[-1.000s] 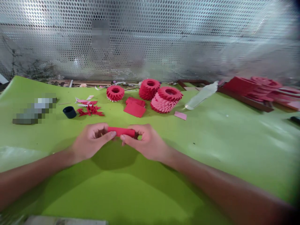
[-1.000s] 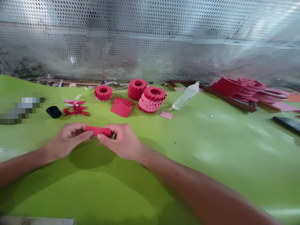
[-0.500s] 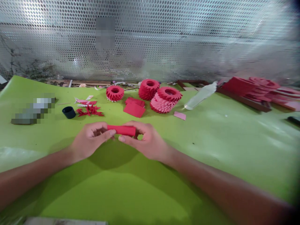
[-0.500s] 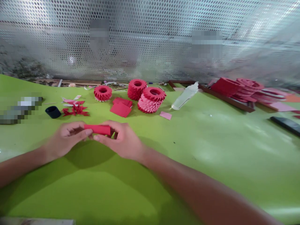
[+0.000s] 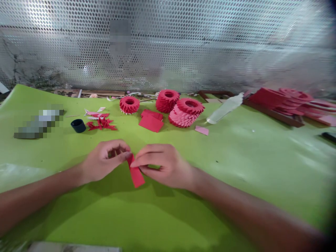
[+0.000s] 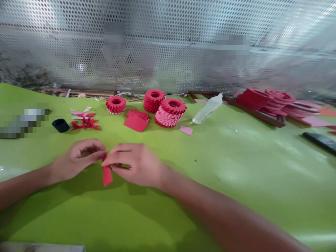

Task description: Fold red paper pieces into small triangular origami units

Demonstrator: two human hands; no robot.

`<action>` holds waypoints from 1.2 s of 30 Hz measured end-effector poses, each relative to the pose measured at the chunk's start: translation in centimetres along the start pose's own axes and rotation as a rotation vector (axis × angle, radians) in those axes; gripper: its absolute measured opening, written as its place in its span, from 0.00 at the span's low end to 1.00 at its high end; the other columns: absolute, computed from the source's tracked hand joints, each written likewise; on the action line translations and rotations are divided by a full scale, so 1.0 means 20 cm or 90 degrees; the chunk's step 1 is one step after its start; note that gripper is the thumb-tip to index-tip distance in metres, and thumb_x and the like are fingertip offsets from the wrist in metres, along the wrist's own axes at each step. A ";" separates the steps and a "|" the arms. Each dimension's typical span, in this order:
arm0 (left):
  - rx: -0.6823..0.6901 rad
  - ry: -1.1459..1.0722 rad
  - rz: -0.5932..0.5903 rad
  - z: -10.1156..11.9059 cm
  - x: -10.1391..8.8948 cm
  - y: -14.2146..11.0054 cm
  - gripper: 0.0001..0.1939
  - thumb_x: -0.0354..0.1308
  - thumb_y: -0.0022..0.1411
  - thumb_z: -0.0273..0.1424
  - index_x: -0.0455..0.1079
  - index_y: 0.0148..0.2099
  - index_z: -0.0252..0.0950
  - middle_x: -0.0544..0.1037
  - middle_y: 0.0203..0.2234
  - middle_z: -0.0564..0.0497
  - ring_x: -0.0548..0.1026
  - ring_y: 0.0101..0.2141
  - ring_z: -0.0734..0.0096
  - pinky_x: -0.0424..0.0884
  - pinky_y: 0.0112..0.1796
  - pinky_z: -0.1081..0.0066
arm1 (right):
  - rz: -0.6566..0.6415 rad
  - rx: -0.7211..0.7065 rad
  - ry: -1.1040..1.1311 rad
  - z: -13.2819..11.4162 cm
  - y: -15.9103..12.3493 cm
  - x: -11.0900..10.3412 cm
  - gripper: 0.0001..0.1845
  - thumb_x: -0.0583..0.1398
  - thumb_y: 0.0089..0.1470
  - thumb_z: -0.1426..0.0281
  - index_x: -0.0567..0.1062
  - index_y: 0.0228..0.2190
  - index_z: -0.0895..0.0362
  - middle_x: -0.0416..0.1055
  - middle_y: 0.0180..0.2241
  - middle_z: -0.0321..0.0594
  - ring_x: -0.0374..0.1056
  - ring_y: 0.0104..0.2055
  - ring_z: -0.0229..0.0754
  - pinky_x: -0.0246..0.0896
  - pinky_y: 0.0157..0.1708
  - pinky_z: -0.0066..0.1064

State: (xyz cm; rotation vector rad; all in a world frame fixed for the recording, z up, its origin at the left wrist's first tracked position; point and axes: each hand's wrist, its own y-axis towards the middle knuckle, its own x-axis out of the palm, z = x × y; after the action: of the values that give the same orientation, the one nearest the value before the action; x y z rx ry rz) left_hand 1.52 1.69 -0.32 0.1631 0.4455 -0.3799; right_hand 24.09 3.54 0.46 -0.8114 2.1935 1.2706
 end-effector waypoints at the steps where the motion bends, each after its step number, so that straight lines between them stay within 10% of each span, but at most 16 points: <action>1: 0.014 0.020 0.014 0.01 0.00 0.00 0.14 0.57 0.66 0.41 0.74 0.37 0.35 0.77 0.27 0.51 0.72 0.27 0.71 0.66 0.26 0.74 | -0.025 0.002 0.006 0.00 0.00 0.00 0.08 0.62 0.60 0.77 0.81 0.37 0.56 0.81 0.37 0.41 0.76 0.34 0.35 0.70 0.36 0.24; 7: 0.152 0.135 0.068 0.06 -0.01 -0.03 0.08 0.59 0.64 0.32 0.78 0.34 0.36 0.82 0.28 0.49 0.77 0.28 0.70 0.71 0.31 0.73 | -0.055 0.075 0.009 0.00 0.00 0.00 0.06 0.63 0.61 0.70 0.82 0.35 0.59 0.79 0.32 0.41 0.73 0.30 0.36 0.67 0.31 0.26; 18: 0.082 0.116 0.073 0.06 0.00 -0.04 0.11 0.58 0.64 0.35 0.81 0.36 0.36 0.84 0.29 0.48 0.78 0.26 0.69 0.70 0.25 0.75 | 0.017 0.189 -0.017 -0.04 0.02 0.01 0.07 0.62 0.57 0.74 0.80 0.29 0.60 0.76 0.26 0.38 0.67 0.25 0.33 0.61 0.25 0.26; 36: 0.119 0.097 0.134 0.05 0.00 -0.06 0.06 0.66 0.61 0.34 0.83 0.34 0.40 0.85 0.27 0.50 0.80 0.25 0.68 0.74 0.25 0.74 | 0.051 0.011 -0.135 -0.02 0.01 -0.01 0.07 0.62 0.59 0.73 0.79 0.30 0.58 0.78 0.27 0.39 0.70 0.27 0.36 0.62 0.26 0.28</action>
State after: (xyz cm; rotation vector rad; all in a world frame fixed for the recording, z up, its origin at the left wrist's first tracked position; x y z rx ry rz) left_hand 1.43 0.37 0.42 0.4198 0.5374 -0.2029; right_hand 24.13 3.30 0.95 -0.5590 2.0805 1.3102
